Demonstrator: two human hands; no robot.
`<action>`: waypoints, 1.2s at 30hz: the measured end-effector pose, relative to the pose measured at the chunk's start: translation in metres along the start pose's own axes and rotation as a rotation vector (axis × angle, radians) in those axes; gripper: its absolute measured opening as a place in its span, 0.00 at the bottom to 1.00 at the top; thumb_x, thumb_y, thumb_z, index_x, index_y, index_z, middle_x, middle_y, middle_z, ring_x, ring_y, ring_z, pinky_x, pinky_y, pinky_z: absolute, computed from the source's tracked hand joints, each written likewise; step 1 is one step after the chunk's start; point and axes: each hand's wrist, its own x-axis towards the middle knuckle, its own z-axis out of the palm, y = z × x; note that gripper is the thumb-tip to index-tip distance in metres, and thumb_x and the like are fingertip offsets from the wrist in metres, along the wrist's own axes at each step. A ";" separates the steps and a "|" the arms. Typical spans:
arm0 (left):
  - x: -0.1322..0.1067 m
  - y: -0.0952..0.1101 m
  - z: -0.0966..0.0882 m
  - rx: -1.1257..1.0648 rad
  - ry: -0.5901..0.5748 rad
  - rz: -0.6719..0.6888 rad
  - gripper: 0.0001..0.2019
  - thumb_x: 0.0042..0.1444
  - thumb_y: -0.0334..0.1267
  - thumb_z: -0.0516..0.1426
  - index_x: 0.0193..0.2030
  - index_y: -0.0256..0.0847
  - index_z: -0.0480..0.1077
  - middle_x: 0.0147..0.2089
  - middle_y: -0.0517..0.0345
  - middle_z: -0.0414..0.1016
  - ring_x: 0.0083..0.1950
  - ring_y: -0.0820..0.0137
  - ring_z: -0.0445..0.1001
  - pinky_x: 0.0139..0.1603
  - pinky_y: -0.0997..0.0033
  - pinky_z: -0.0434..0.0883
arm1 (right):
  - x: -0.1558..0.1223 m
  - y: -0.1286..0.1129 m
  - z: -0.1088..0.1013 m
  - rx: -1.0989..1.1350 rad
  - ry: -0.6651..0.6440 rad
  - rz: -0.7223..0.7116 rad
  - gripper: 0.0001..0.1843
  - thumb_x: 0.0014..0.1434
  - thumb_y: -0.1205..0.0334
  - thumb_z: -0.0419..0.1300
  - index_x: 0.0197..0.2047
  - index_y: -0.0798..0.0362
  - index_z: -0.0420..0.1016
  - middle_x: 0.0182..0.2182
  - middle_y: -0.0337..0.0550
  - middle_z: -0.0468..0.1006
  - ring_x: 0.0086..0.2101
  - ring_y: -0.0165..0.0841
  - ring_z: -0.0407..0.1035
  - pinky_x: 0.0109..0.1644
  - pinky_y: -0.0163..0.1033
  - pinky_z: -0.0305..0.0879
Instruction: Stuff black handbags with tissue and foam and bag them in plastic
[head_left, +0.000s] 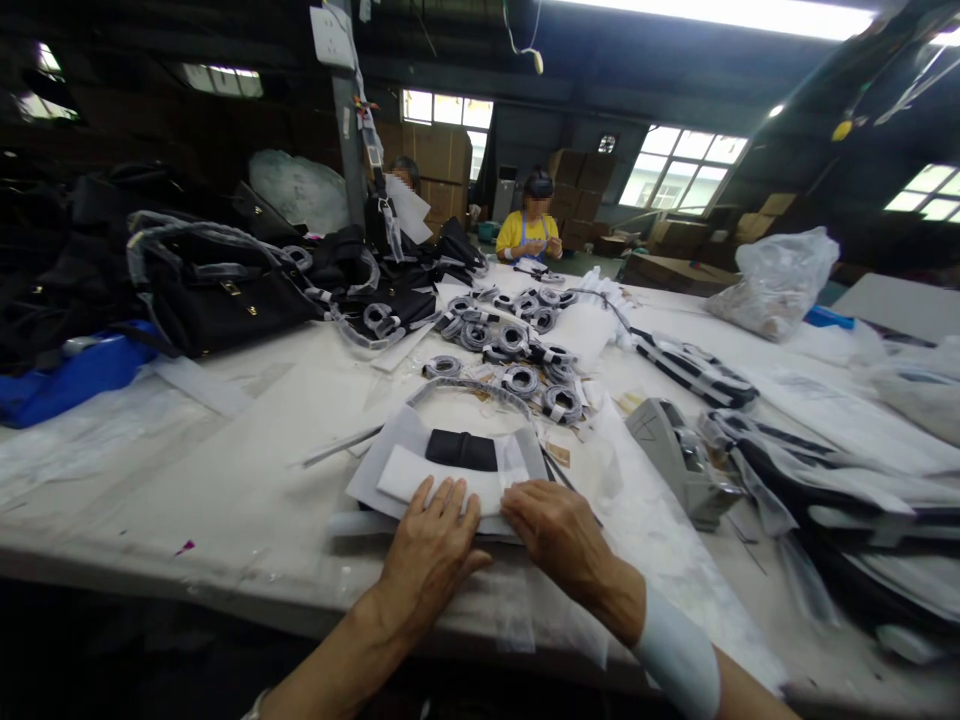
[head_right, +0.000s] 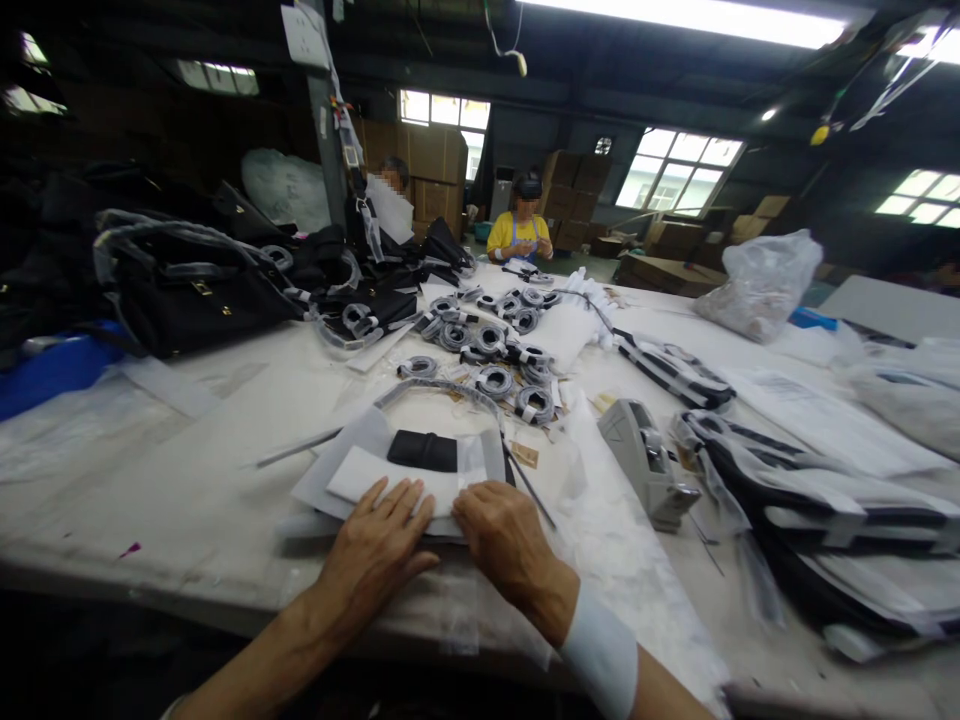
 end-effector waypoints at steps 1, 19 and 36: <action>0.005 0.002 -0.004 0.011 -0.037 0.011 0.29 0.52 0.57 0.64 0.52 0.36 0.72 0.54 0.41 0.76 0.57 0.54 0.73 0.63 0.48 0.63 | -0.009 -0.001 0.005 0.010 0.068 -0.049 0.11 0.67 0.68 0.54 0.40 0.52 0.78 0.37 0.46 0.83 0.41 0.38 0.78 0.50 0.41 0.72; 0.030 -0.018 0.000 -0.587 -0.113 0.034 0.11 0.66 0.39 0.55 0.53 0.42 0.68 0.51 0.53 0.74 0.51 0.64 0.70 0.51 0.62 0.68 | -0.036 -0.020 0.024 0.148 0.386 -0.019 0.13 0.63 0.72 0.58 0.48 0.49 0.76 0.39 0.42 0.84 0.46 0.37 0.78 0.62 0.51 0.66; 0.016 -0.001 0.014 -0.206 -0.199 0.146 0.36 0.60 0.29 0.57 0.72 0.49 0.47 0.70 0.55 0.61 0.51 0.60 0.67 0.50 0.56 0.63 | -0.027 0.061 0.016 1.255 0.309 0.972 0.19 0.50 0.58 0.70 0.47 0.53 0.81 0.46 0.46 0.82 0.51 0.42 0.74 0.58 0.44 0.68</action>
